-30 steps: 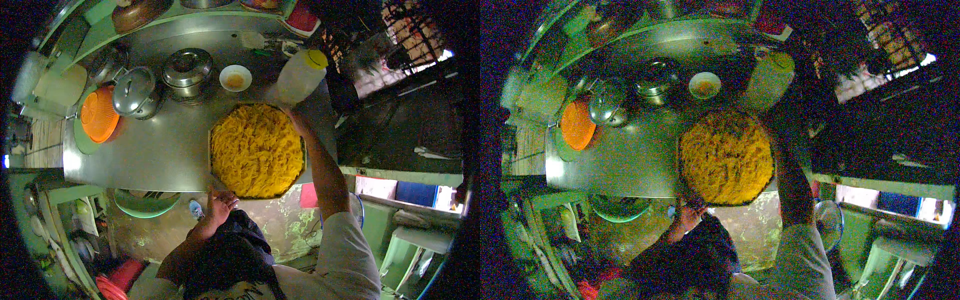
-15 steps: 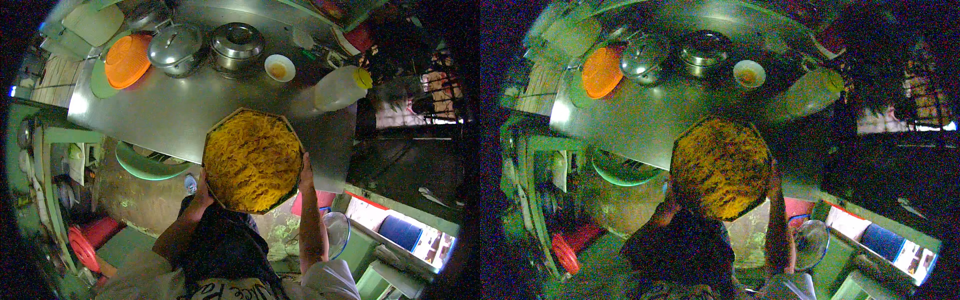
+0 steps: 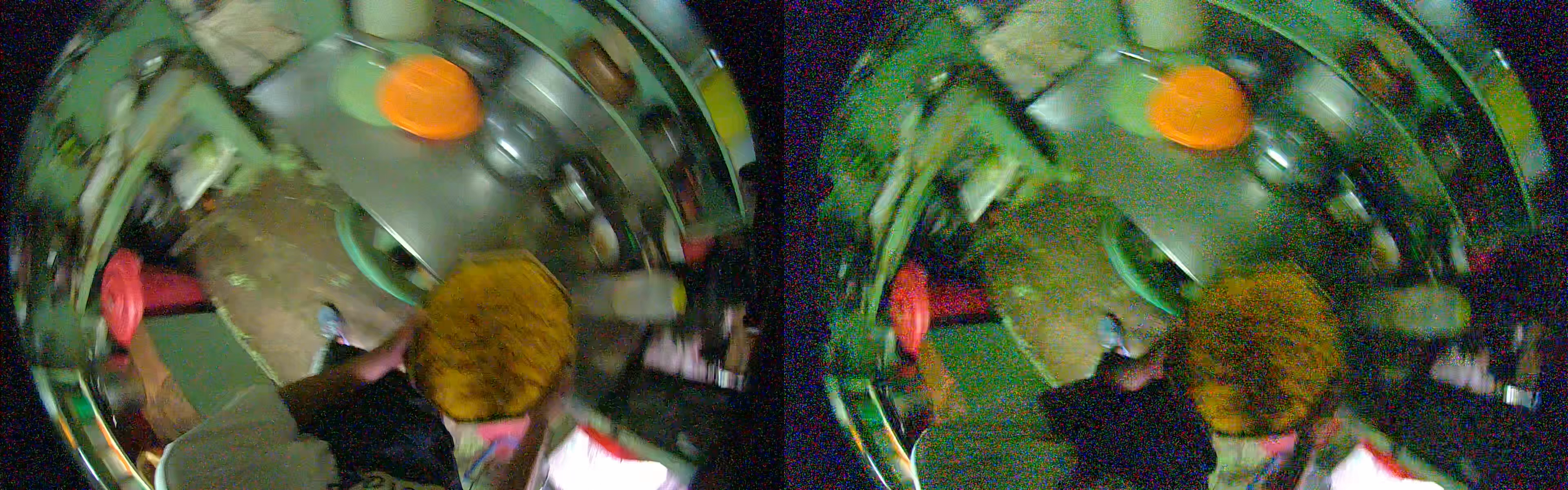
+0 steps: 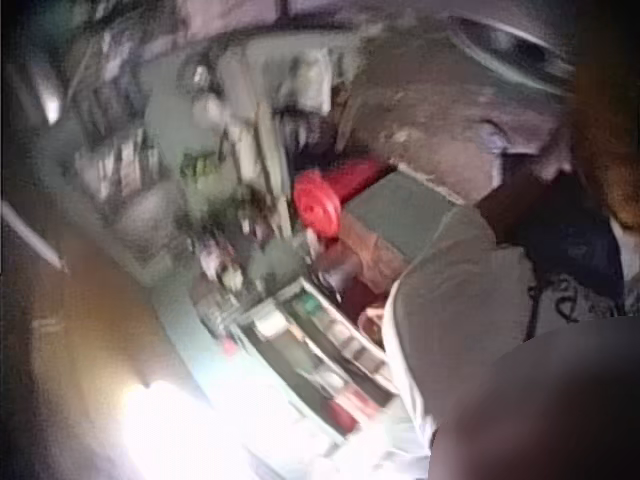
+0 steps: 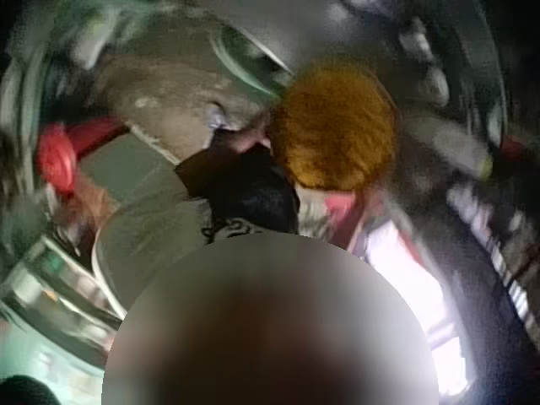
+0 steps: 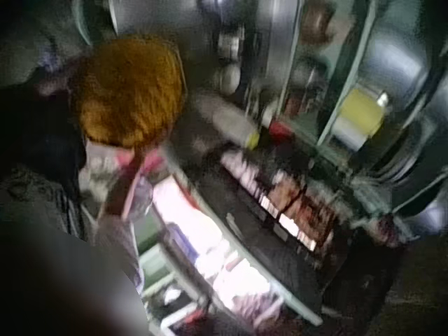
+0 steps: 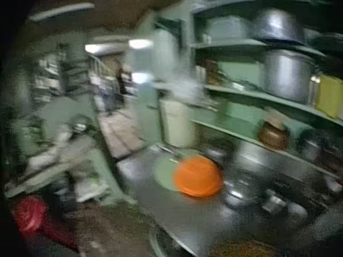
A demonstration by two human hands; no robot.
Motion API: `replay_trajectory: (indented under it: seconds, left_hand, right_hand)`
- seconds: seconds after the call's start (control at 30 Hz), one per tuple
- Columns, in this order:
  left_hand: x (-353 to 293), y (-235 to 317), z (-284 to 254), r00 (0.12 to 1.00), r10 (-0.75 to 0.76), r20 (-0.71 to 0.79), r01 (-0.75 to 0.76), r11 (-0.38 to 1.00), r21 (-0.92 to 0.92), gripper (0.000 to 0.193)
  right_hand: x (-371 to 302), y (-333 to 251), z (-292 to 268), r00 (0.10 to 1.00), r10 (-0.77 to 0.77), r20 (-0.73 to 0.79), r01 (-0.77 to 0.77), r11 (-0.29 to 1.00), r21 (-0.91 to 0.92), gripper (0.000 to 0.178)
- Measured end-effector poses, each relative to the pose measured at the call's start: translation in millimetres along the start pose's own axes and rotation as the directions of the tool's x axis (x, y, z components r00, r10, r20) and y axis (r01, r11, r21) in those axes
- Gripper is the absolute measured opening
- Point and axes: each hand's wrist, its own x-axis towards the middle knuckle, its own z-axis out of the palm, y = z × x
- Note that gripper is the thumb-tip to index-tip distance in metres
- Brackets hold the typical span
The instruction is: The person arranges halved hard-boiled eggs in a circular pattern on a large tray of yellow rice topped with chopped green vegetables. The person then moves to a stove area, scoops chopped vegetables from a bowl, and places them into a pot of boiling water before returning to the tray.
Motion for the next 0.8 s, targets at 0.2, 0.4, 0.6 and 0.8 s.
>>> replay_trajectory:
  seconds: [0.2, 0.4, 0.6, 0.8]
  left_hand:
    - [-41, 70, -79, 0.979, 0.004, 0.202, 0.090, 0.885, -0.457, 0.077]
    - [-90, 150, -212, 0.991, 0.126, 0.036, -0.078, 0.788, -0.611, 0.086]
    - [-165, 232, -340, 0.932, 0.246, -0.265, -0.361, 0.684, -0.634, 0.083]
    - [-194, 282, -456, 0.769, 0.357, -0.531, -0.636, 0.517, -0.573, 0.083]
  right_hand:
    - [-58, -126, 167, 0.999, -0.004, 0.047, 0.002, 0.999, 0.048, 0.061]
    - [-89, -182, 342, 0.925, 0.294, 0.241, -0.362, 0.873, 0.326, 0.066]
    - [-29, -128, 536, 0.765, -0.181, 0.619, 0.255, 0.966, -0.033, 0.066]
    - [-78, -172, 765, 0.686, -0.059, 0.725, 0.089, 0.996, -0.004, 0.069]
